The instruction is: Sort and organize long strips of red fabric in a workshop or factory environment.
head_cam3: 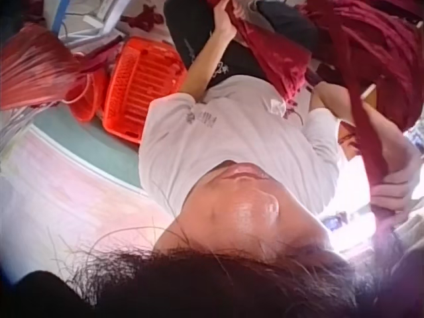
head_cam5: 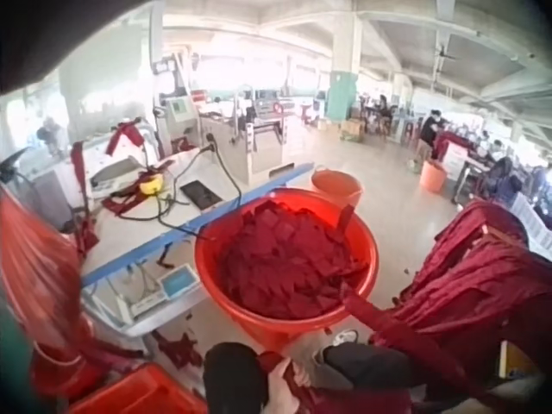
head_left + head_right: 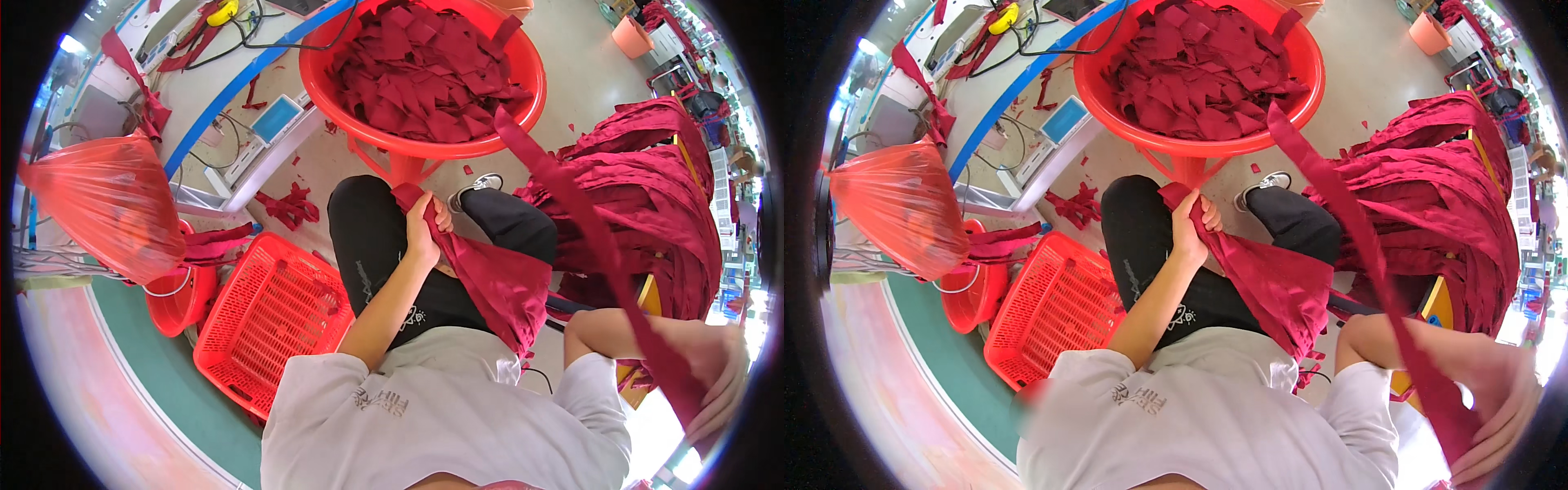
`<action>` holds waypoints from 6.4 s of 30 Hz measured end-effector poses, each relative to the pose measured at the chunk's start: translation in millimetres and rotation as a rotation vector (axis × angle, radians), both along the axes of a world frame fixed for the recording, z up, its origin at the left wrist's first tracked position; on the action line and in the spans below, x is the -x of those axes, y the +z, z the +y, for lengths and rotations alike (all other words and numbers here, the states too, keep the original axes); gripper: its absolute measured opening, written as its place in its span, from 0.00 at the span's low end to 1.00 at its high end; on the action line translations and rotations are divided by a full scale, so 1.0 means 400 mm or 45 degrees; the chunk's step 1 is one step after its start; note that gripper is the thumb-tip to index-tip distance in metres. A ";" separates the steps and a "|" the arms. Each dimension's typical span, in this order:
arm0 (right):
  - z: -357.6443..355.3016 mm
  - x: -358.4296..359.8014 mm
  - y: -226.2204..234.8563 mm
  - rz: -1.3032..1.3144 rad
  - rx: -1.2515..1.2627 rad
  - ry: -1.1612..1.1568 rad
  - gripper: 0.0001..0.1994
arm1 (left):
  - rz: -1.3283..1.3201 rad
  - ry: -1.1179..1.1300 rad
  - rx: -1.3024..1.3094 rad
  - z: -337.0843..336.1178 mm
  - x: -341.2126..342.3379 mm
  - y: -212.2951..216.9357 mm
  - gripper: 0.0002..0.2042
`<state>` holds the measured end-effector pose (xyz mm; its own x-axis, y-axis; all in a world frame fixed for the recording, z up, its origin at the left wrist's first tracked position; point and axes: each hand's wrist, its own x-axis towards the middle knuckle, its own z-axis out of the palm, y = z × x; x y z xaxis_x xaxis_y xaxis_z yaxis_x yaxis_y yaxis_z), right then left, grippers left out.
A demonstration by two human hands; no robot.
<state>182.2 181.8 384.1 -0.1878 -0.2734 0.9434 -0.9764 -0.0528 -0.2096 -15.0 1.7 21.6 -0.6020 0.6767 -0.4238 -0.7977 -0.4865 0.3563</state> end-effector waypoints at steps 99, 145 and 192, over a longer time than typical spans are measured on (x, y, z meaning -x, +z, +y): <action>-0.010 0.809 -0.820 -1.648 -0.259 -1.564 0.10 | -0.094 -0.031 0.029 -0.014 -0.003 -0.036 0.18; -0.193 0.365 -0.733 -1.671 0.703 -0.923 0.08 | 0.308 -0.237 -0.040 -0.003 -0.053 0.017 0.09; -0.257 -1.133 -1.312 -3.048 0.159 -2.571 0.15 | -0.114 -0.031 -0.535 -0.014 0.035 0.020 0.17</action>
